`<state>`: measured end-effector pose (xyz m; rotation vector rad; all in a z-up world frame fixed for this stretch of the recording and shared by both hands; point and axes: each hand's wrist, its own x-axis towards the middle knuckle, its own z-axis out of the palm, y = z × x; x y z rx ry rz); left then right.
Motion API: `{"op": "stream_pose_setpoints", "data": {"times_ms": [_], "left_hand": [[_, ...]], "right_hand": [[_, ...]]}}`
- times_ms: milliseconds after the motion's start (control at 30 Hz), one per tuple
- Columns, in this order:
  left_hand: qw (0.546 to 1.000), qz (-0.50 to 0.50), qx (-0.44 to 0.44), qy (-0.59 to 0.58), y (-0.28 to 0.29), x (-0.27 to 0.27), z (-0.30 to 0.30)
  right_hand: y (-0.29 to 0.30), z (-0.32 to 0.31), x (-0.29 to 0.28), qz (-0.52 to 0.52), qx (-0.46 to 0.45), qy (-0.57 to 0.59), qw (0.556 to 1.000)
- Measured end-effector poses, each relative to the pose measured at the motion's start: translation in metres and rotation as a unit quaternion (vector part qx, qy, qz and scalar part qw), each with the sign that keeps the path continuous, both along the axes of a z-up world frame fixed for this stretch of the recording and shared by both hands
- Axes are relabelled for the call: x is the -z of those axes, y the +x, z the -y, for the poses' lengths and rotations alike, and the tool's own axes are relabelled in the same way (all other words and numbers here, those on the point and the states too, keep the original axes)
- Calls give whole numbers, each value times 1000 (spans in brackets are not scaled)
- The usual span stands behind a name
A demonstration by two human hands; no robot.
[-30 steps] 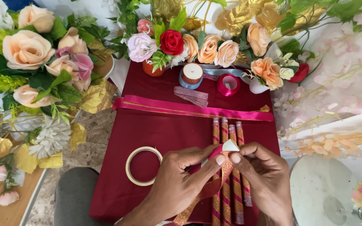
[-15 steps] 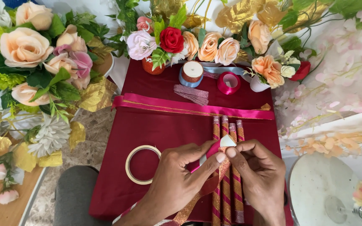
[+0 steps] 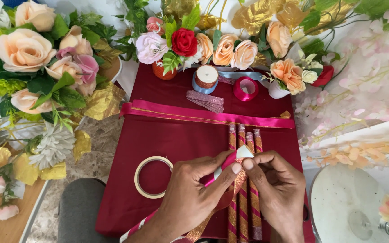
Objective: The person wraps decorative ribbon around a tube, using scissors to cut the ribbon and tape to secure it.
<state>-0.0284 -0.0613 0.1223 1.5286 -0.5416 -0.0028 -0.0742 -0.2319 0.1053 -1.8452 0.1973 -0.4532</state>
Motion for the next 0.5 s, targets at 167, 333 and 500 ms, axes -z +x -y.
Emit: {"op": "stream_pose_setpoints", "data": {"times_ms": [167, 333, 500], "left_hand": [[1000, -2, 3, 0, -1, -2, -1], [1000, -19, -8, 10, 1, 0, 0], [1000, -12, -19, 20, -2, 1, -1]], "right_hand": [[0, -1, -1, -6, -4, 0, 1000], [1, -2, 0, 3, -9, 15, 1000], [-1, -2, 1, 0, -2, 4, 1000]]}}
